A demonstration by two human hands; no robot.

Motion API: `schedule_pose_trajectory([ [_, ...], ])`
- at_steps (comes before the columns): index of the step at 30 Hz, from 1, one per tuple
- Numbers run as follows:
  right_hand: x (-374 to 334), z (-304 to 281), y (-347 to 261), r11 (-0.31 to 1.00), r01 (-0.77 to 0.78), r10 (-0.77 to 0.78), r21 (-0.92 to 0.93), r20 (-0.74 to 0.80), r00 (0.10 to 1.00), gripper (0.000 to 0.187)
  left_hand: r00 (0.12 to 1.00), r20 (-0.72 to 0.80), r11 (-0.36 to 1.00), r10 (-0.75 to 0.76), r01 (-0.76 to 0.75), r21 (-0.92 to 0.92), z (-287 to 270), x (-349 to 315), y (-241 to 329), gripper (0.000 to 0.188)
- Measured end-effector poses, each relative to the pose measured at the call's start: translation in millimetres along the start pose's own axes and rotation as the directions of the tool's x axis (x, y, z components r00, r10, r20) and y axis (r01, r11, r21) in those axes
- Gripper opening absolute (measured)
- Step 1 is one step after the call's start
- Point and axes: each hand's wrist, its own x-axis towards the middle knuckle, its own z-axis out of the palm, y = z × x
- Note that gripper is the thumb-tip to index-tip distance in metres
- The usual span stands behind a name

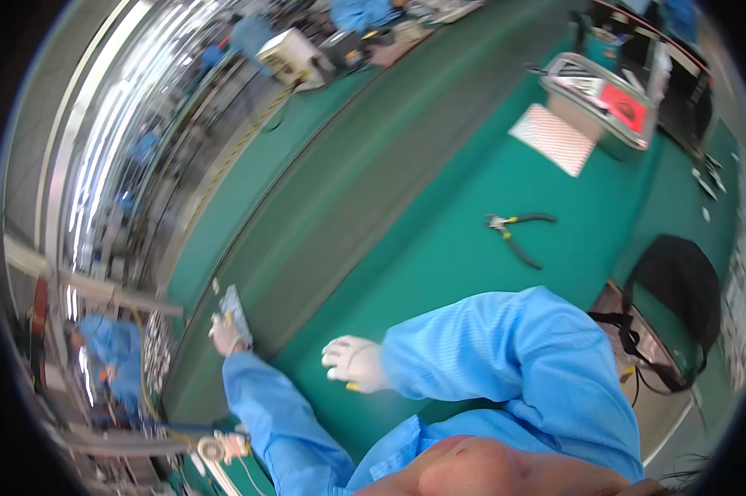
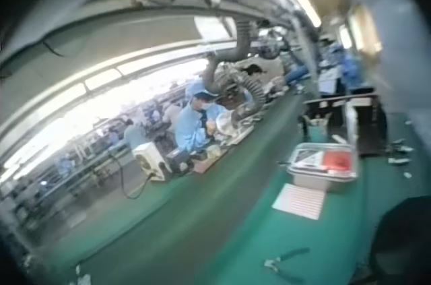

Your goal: The worker is assembling small electronic components onto PCB strips at a production line station.

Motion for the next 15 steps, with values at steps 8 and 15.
schedule_pose_trajectory([
  [8, -13, 17, 21, 0.998, 0.021, -0.025, -0.055, -0.066, 0.997, 0.026, 0.965, 0.095, 0.9, -0.246, 0.263, -0.347, -7, -17, 78, 0.041],
  [15, -21, 15, 23, 0.998, -0.02, 0.017, -0.056, -0.042, 0.999, 0.024, 0.971, 0.082, 0.903, -0.224, 0.238, -0.359, 2, -19, 85, 0.049],
])
